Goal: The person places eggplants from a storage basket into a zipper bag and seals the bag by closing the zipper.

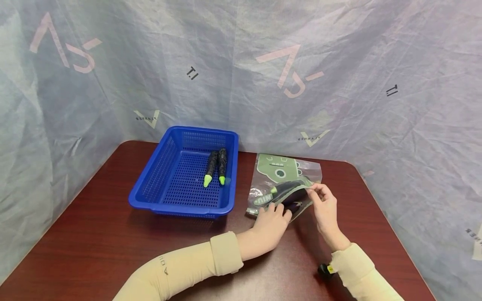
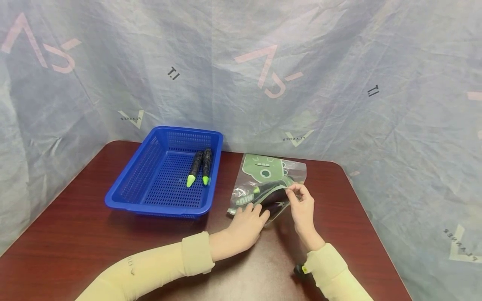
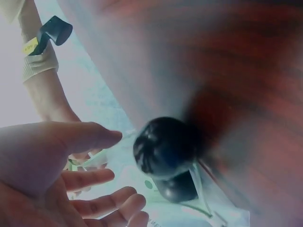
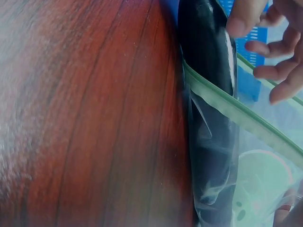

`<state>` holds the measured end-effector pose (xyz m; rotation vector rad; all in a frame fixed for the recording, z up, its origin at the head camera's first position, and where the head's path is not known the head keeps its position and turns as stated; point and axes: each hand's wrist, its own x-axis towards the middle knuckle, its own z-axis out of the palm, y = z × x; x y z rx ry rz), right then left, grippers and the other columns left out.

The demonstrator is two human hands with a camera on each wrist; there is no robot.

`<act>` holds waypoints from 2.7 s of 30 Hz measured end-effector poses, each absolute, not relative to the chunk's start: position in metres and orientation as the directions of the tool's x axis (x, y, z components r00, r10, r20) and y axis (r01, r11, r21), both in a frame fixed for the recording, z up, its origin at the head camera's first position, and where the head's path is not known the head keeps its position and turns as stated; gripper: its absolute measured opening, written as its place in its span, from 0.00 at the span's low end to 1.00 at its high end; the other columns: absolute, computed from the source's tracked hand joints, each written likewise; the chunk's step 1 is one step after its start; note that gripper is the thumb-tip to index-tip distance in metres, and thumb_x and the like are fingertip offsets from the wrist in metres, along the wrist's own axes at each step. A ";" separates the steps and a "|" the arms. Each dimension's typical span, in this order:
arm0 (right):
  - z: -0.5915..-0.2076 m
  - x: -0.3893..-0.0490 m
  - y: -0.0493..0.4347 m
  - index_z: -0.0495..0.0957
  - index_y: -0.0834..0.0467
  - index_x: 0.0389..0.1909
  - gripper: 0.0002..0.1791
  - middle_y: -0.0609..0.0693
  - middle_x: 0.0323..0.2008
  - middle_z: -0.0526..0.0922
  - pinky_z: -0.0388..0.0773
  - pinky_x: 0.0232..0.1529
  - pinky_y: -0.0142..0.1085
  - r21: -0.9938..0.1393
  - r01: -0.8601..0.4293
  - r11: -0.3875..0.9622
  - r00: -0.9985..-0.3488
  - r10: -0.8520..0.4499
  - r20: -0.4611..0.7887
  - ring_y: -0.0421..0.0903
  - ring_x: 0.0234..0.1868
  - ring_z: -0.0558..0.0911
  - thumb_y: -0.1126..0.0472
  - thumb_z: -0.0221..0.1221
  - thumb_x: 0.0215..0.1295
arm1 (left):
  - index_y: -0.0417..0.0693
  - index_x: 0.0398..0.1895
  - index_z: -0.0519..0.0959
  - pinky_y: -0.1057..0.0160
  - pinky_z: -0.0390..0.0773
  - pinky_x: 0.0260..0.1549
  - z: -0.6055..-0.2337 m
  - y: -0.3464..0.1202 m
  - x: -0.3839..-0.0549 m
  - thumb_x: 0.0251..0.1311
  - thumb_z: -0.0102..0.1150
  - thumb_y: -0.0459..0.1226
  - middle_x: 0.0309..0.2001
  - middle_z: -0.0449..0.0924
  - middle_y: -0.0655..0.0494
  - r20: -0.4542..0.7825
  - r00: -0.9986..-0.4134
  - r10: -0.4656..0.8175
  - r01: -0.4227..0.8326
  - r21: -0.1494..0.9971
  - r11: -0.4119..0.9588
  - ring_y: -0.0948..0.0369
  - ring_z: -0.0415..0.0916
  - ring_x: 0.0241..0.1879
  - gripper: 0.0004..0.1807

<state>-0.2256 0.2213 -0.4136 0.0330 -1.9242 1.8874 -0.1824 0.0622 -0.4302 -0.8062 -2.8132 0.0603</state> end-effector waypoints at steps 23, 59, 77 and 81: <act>-0.427 -0.230 0.226 0.77 0.64 0.31 0.05 0.43 0.27 0.77 0.71 0.34 0.25 -0.930 -0.362 0.062 -0.884 0.294 0.363 0.35 0.29 0.75 0.75 0.55 0.60 | 0.57 0.41 0.72 0.62 0.69 0.24 -0.451 0.044 -0.166 0.57 0.58 0.38 0.44 0.69 0.55 0.304 -0.767 0.565 0.542 -0.163 0.824 0.57 0.70 0.39 0.10; -0.424 -0.231 0.226 0.72 0.73 0.35 0.05 0.45 0.27 0.76 0.72 0.35 0.27 -0.939 -0.336 0.069 -0.897 0.280 0.342 0.36 0.30 0.74 0.73 0.55 0.61 | 0.54 0.38 0.71 0.64 0.67 0.21 -0.428 0.075 -0.178 0.54 0.65 0.41 0.39 0.68 0.55 0.238 -0.808 0.539 0.530 -0.108 0.841 0.58 0.69 0.37 0.13; -0.425 -0.232 0.227 0.72 0.72 0.34 0.05 0.45 0.27 0.76 0.74 0.37 0.29 -0.948 -0.313 0.050 -0.904 0.290 0.314 0.41 0.31 0.77 0.72 0.56 0.61 | 0.53 0.42 0.73 0.67 0.67 0.22 -0.429 0.094 -0.188 0.56 0.62 0.45 0.42 0.68 0.55 0.264 -0.798 0.542 0.510 -0.185 0.840 0.60 0.67 0.37 0.14; -0.425 -0.232 0.227 0.72 0.71 0.34 0.04 0.45 0.26 0.76 0.73 0.36 0.28 -0.947 -0.319 0.046 -0.903 0.288 0.319 0.38 0.31 0.76 0.73 0.55 0.61 | 0.53 0.47 0.74 0.67 0.69 0.25 -0.429 0.097 -0.191 0.58 0.60 0.46 0.44 0.69 0.54 0.268 -0.804 0.531 0.493 -0.199 0.847 0.60 0.68 0.38 0.16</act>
